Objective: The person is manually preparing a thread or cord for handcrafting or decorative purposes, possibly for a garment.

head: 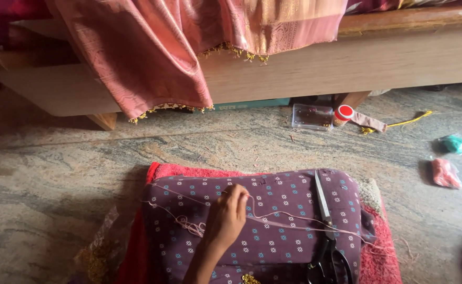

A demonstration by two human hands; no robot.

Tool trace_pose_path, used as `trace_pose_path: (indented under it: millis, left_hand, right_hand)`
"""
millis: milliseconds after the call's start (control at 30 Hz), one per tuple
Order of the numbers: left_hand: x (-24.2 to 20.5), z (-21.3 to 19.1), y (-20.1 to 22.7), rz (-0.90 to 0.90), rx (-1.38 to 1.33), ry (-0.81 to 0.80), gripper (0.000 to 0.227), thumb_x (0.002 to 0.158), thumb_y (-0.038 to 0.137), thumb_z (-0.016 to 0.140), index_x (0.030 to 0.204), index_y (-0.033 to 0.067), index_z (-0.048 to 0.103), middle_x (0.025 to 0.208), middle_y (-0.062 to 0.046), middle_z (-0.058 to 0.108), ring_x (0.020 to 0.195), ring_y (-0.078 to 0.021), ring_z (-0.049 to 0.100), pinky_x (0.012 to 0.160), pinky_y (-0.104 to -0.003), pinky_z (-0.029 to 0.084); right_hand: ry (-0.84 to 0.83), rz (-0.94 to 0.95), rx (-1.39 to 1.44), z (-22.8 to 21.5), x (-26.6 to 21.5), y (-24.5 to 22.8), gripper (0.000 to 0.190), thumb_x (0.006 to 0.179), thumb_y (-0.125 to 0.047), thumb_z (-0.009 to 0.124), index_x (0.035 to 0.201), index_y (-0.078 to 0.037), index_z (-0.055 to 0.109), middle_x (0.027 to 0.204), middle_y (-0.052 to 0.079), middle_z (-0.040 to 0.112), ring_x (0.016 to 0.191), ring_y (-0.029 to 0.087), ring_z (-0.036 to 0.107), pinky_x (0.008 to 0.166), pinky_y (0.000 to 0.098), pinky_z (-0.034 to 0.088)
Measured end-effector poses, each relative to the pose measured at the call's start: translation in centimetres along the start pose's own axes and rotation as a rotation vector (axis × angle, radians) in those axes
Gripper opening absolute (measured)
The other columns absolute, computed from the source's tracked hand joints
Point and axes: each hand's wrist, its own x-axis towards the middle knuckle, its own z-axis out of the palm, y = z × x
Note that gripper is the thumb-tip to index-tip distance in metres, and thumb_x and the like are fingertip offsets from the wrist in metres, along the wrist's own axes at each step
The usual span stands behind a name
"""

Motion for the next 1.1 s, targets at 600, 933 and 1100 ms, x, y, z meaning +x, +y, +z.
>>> trace_pose_path:
  millis: [600,933,1100]
  left_hand:
    - [-1.0,-3.1,1.9,0.119,-0.237,0.108,0.003,0.095,0.005,0.062,0.093,0.0032,0.062,0.084,-0.01,0.071,0.071,-0.021,0.071,0.059,-0.034,0.054]
    - [-0.6,-4.4,-0.9,-0.04,-0.03,-0.047,0.007,0.096,0.01,0.059,0.09,0.0063,0.062,0.084,-0.008,0.071,0.068,-0.0185,0.072,0.056,-0.033,0.057]
    - [-0.8,-2.4,-1.8,0.041,-0.017,-0.045,0.011,0.098,0.01,0.057,0.09,0.0074,0.063,0.081,-0.007,0.072,0.065,-0.0168,0.069,0.057,-0.032,0.056]
  right_hand:
    - [-0.636,0.079,0.237,23.3,-14.0,-24.0,0.03,0.089,-0.022,0.074,0.105,0.002,0.081,0.094,0.011,0.084,0.087,0.014,0.074,0.081,0.0292,0.058]
    - [-0.041,0.198,0.102,7.4,-1.5,0.7,0.038,0.095,-0.023,0.072,0.123,0.002,0.077,0.105,0.02,0.078,0.087,0.024,0.065,0.078,0.0378,0.053]
    - [0.183,0.36,-0.201,1.0,-0.6,4.5,0.039,0.104,-0.03,0.073,0.126,0.002,0.076,0.098,0.026,0.077,0.079,0.027,0.068,0.07,0.0402,0.054]
